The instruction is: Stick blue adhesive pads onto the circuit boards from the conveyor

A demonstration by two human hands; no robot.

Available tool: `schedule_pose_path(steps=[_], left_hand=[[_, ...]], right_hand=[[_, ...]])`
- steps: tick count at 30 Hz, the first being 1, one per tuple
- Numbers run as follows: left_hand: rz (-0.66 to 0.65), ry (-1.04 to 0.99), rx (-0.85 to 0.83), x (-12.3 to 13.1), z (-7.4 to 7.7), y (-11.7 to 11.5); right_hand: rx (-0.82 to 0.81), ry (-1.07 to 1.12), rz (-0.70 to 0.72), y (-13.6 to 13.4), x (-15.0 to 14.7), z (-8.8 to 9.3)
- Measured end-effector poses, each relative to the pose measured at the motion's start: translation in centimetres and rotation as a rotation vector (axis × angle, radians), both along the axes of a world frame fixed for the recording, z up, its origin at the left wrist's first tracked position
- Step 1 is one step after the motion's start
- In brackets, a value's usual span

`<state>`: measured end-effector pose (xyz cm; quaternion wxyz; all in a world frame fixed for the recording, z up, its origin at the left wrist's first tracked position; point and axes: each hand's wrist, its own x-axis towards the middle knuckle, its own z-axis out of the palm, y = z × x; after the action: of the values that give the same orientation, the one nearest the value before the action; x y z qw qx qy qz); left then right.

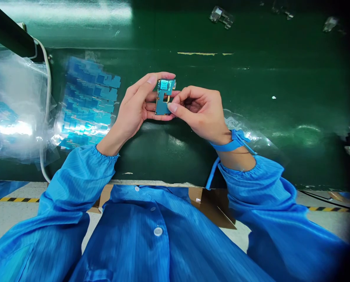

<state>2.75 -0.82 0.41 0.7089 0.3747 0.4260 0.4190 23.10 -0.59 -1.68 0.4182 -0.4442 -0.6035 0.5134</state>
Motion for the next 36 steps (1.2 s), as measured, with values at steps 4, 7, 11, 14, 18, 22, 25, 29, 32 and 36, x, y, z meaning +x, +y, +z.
schedule_pose_path(steps=[4,7,11,14,18,22,25,29,32,36], left_hand=[[0.026,-0.038,-0.028,0.00,0.02,-0.02],[0.002,-0.034,0.024,-0.01,0.05,0.02],[-0.012,0.006,0.047,0.10,0.18,0.05],[-0.006,0.000,0.062,0.20,0.15,0.06],[-0.012,-0.038,0.088,0.21,-0.13,0.15],[-0.013,0.015,0.071,0.14,-0.43,0.30],[0.001,0.029,0.071,0.11,-0.63,0.40],[-0.015,0.009,0.102,0.11,-0.78,0.46],[-0.032,-0.025,0.123,0.10,-0.73,0.42],[-0.053,-0.043,0.130,0.01,-0.61,0.25]], right_hand=[[0.014,-0.003,0.001,0.03,-0.05,0.04],[0.049,0.008,0.006,0.08,-0.06,-0.06],[0.099,0.027,0.012,0.16,-0.03,-0.44],[0.114,0.027,0.018,0.19,0.01,-0.64],[0.115,0.024,0.013,0.18,-0.02,-0.59],[0.124,0.028,0.020,0.20,-0.05,-0.49],[0.122,0.024,0.024,0.20,-0.02,-0.53],[0.120,0.003,0.025,0.20,0.02,-0.62],[0.126,-0.003,0.021,0.20,0.02,-0.61],[0.129,-0.002,0.019,0.22,0.05,-0.51]])
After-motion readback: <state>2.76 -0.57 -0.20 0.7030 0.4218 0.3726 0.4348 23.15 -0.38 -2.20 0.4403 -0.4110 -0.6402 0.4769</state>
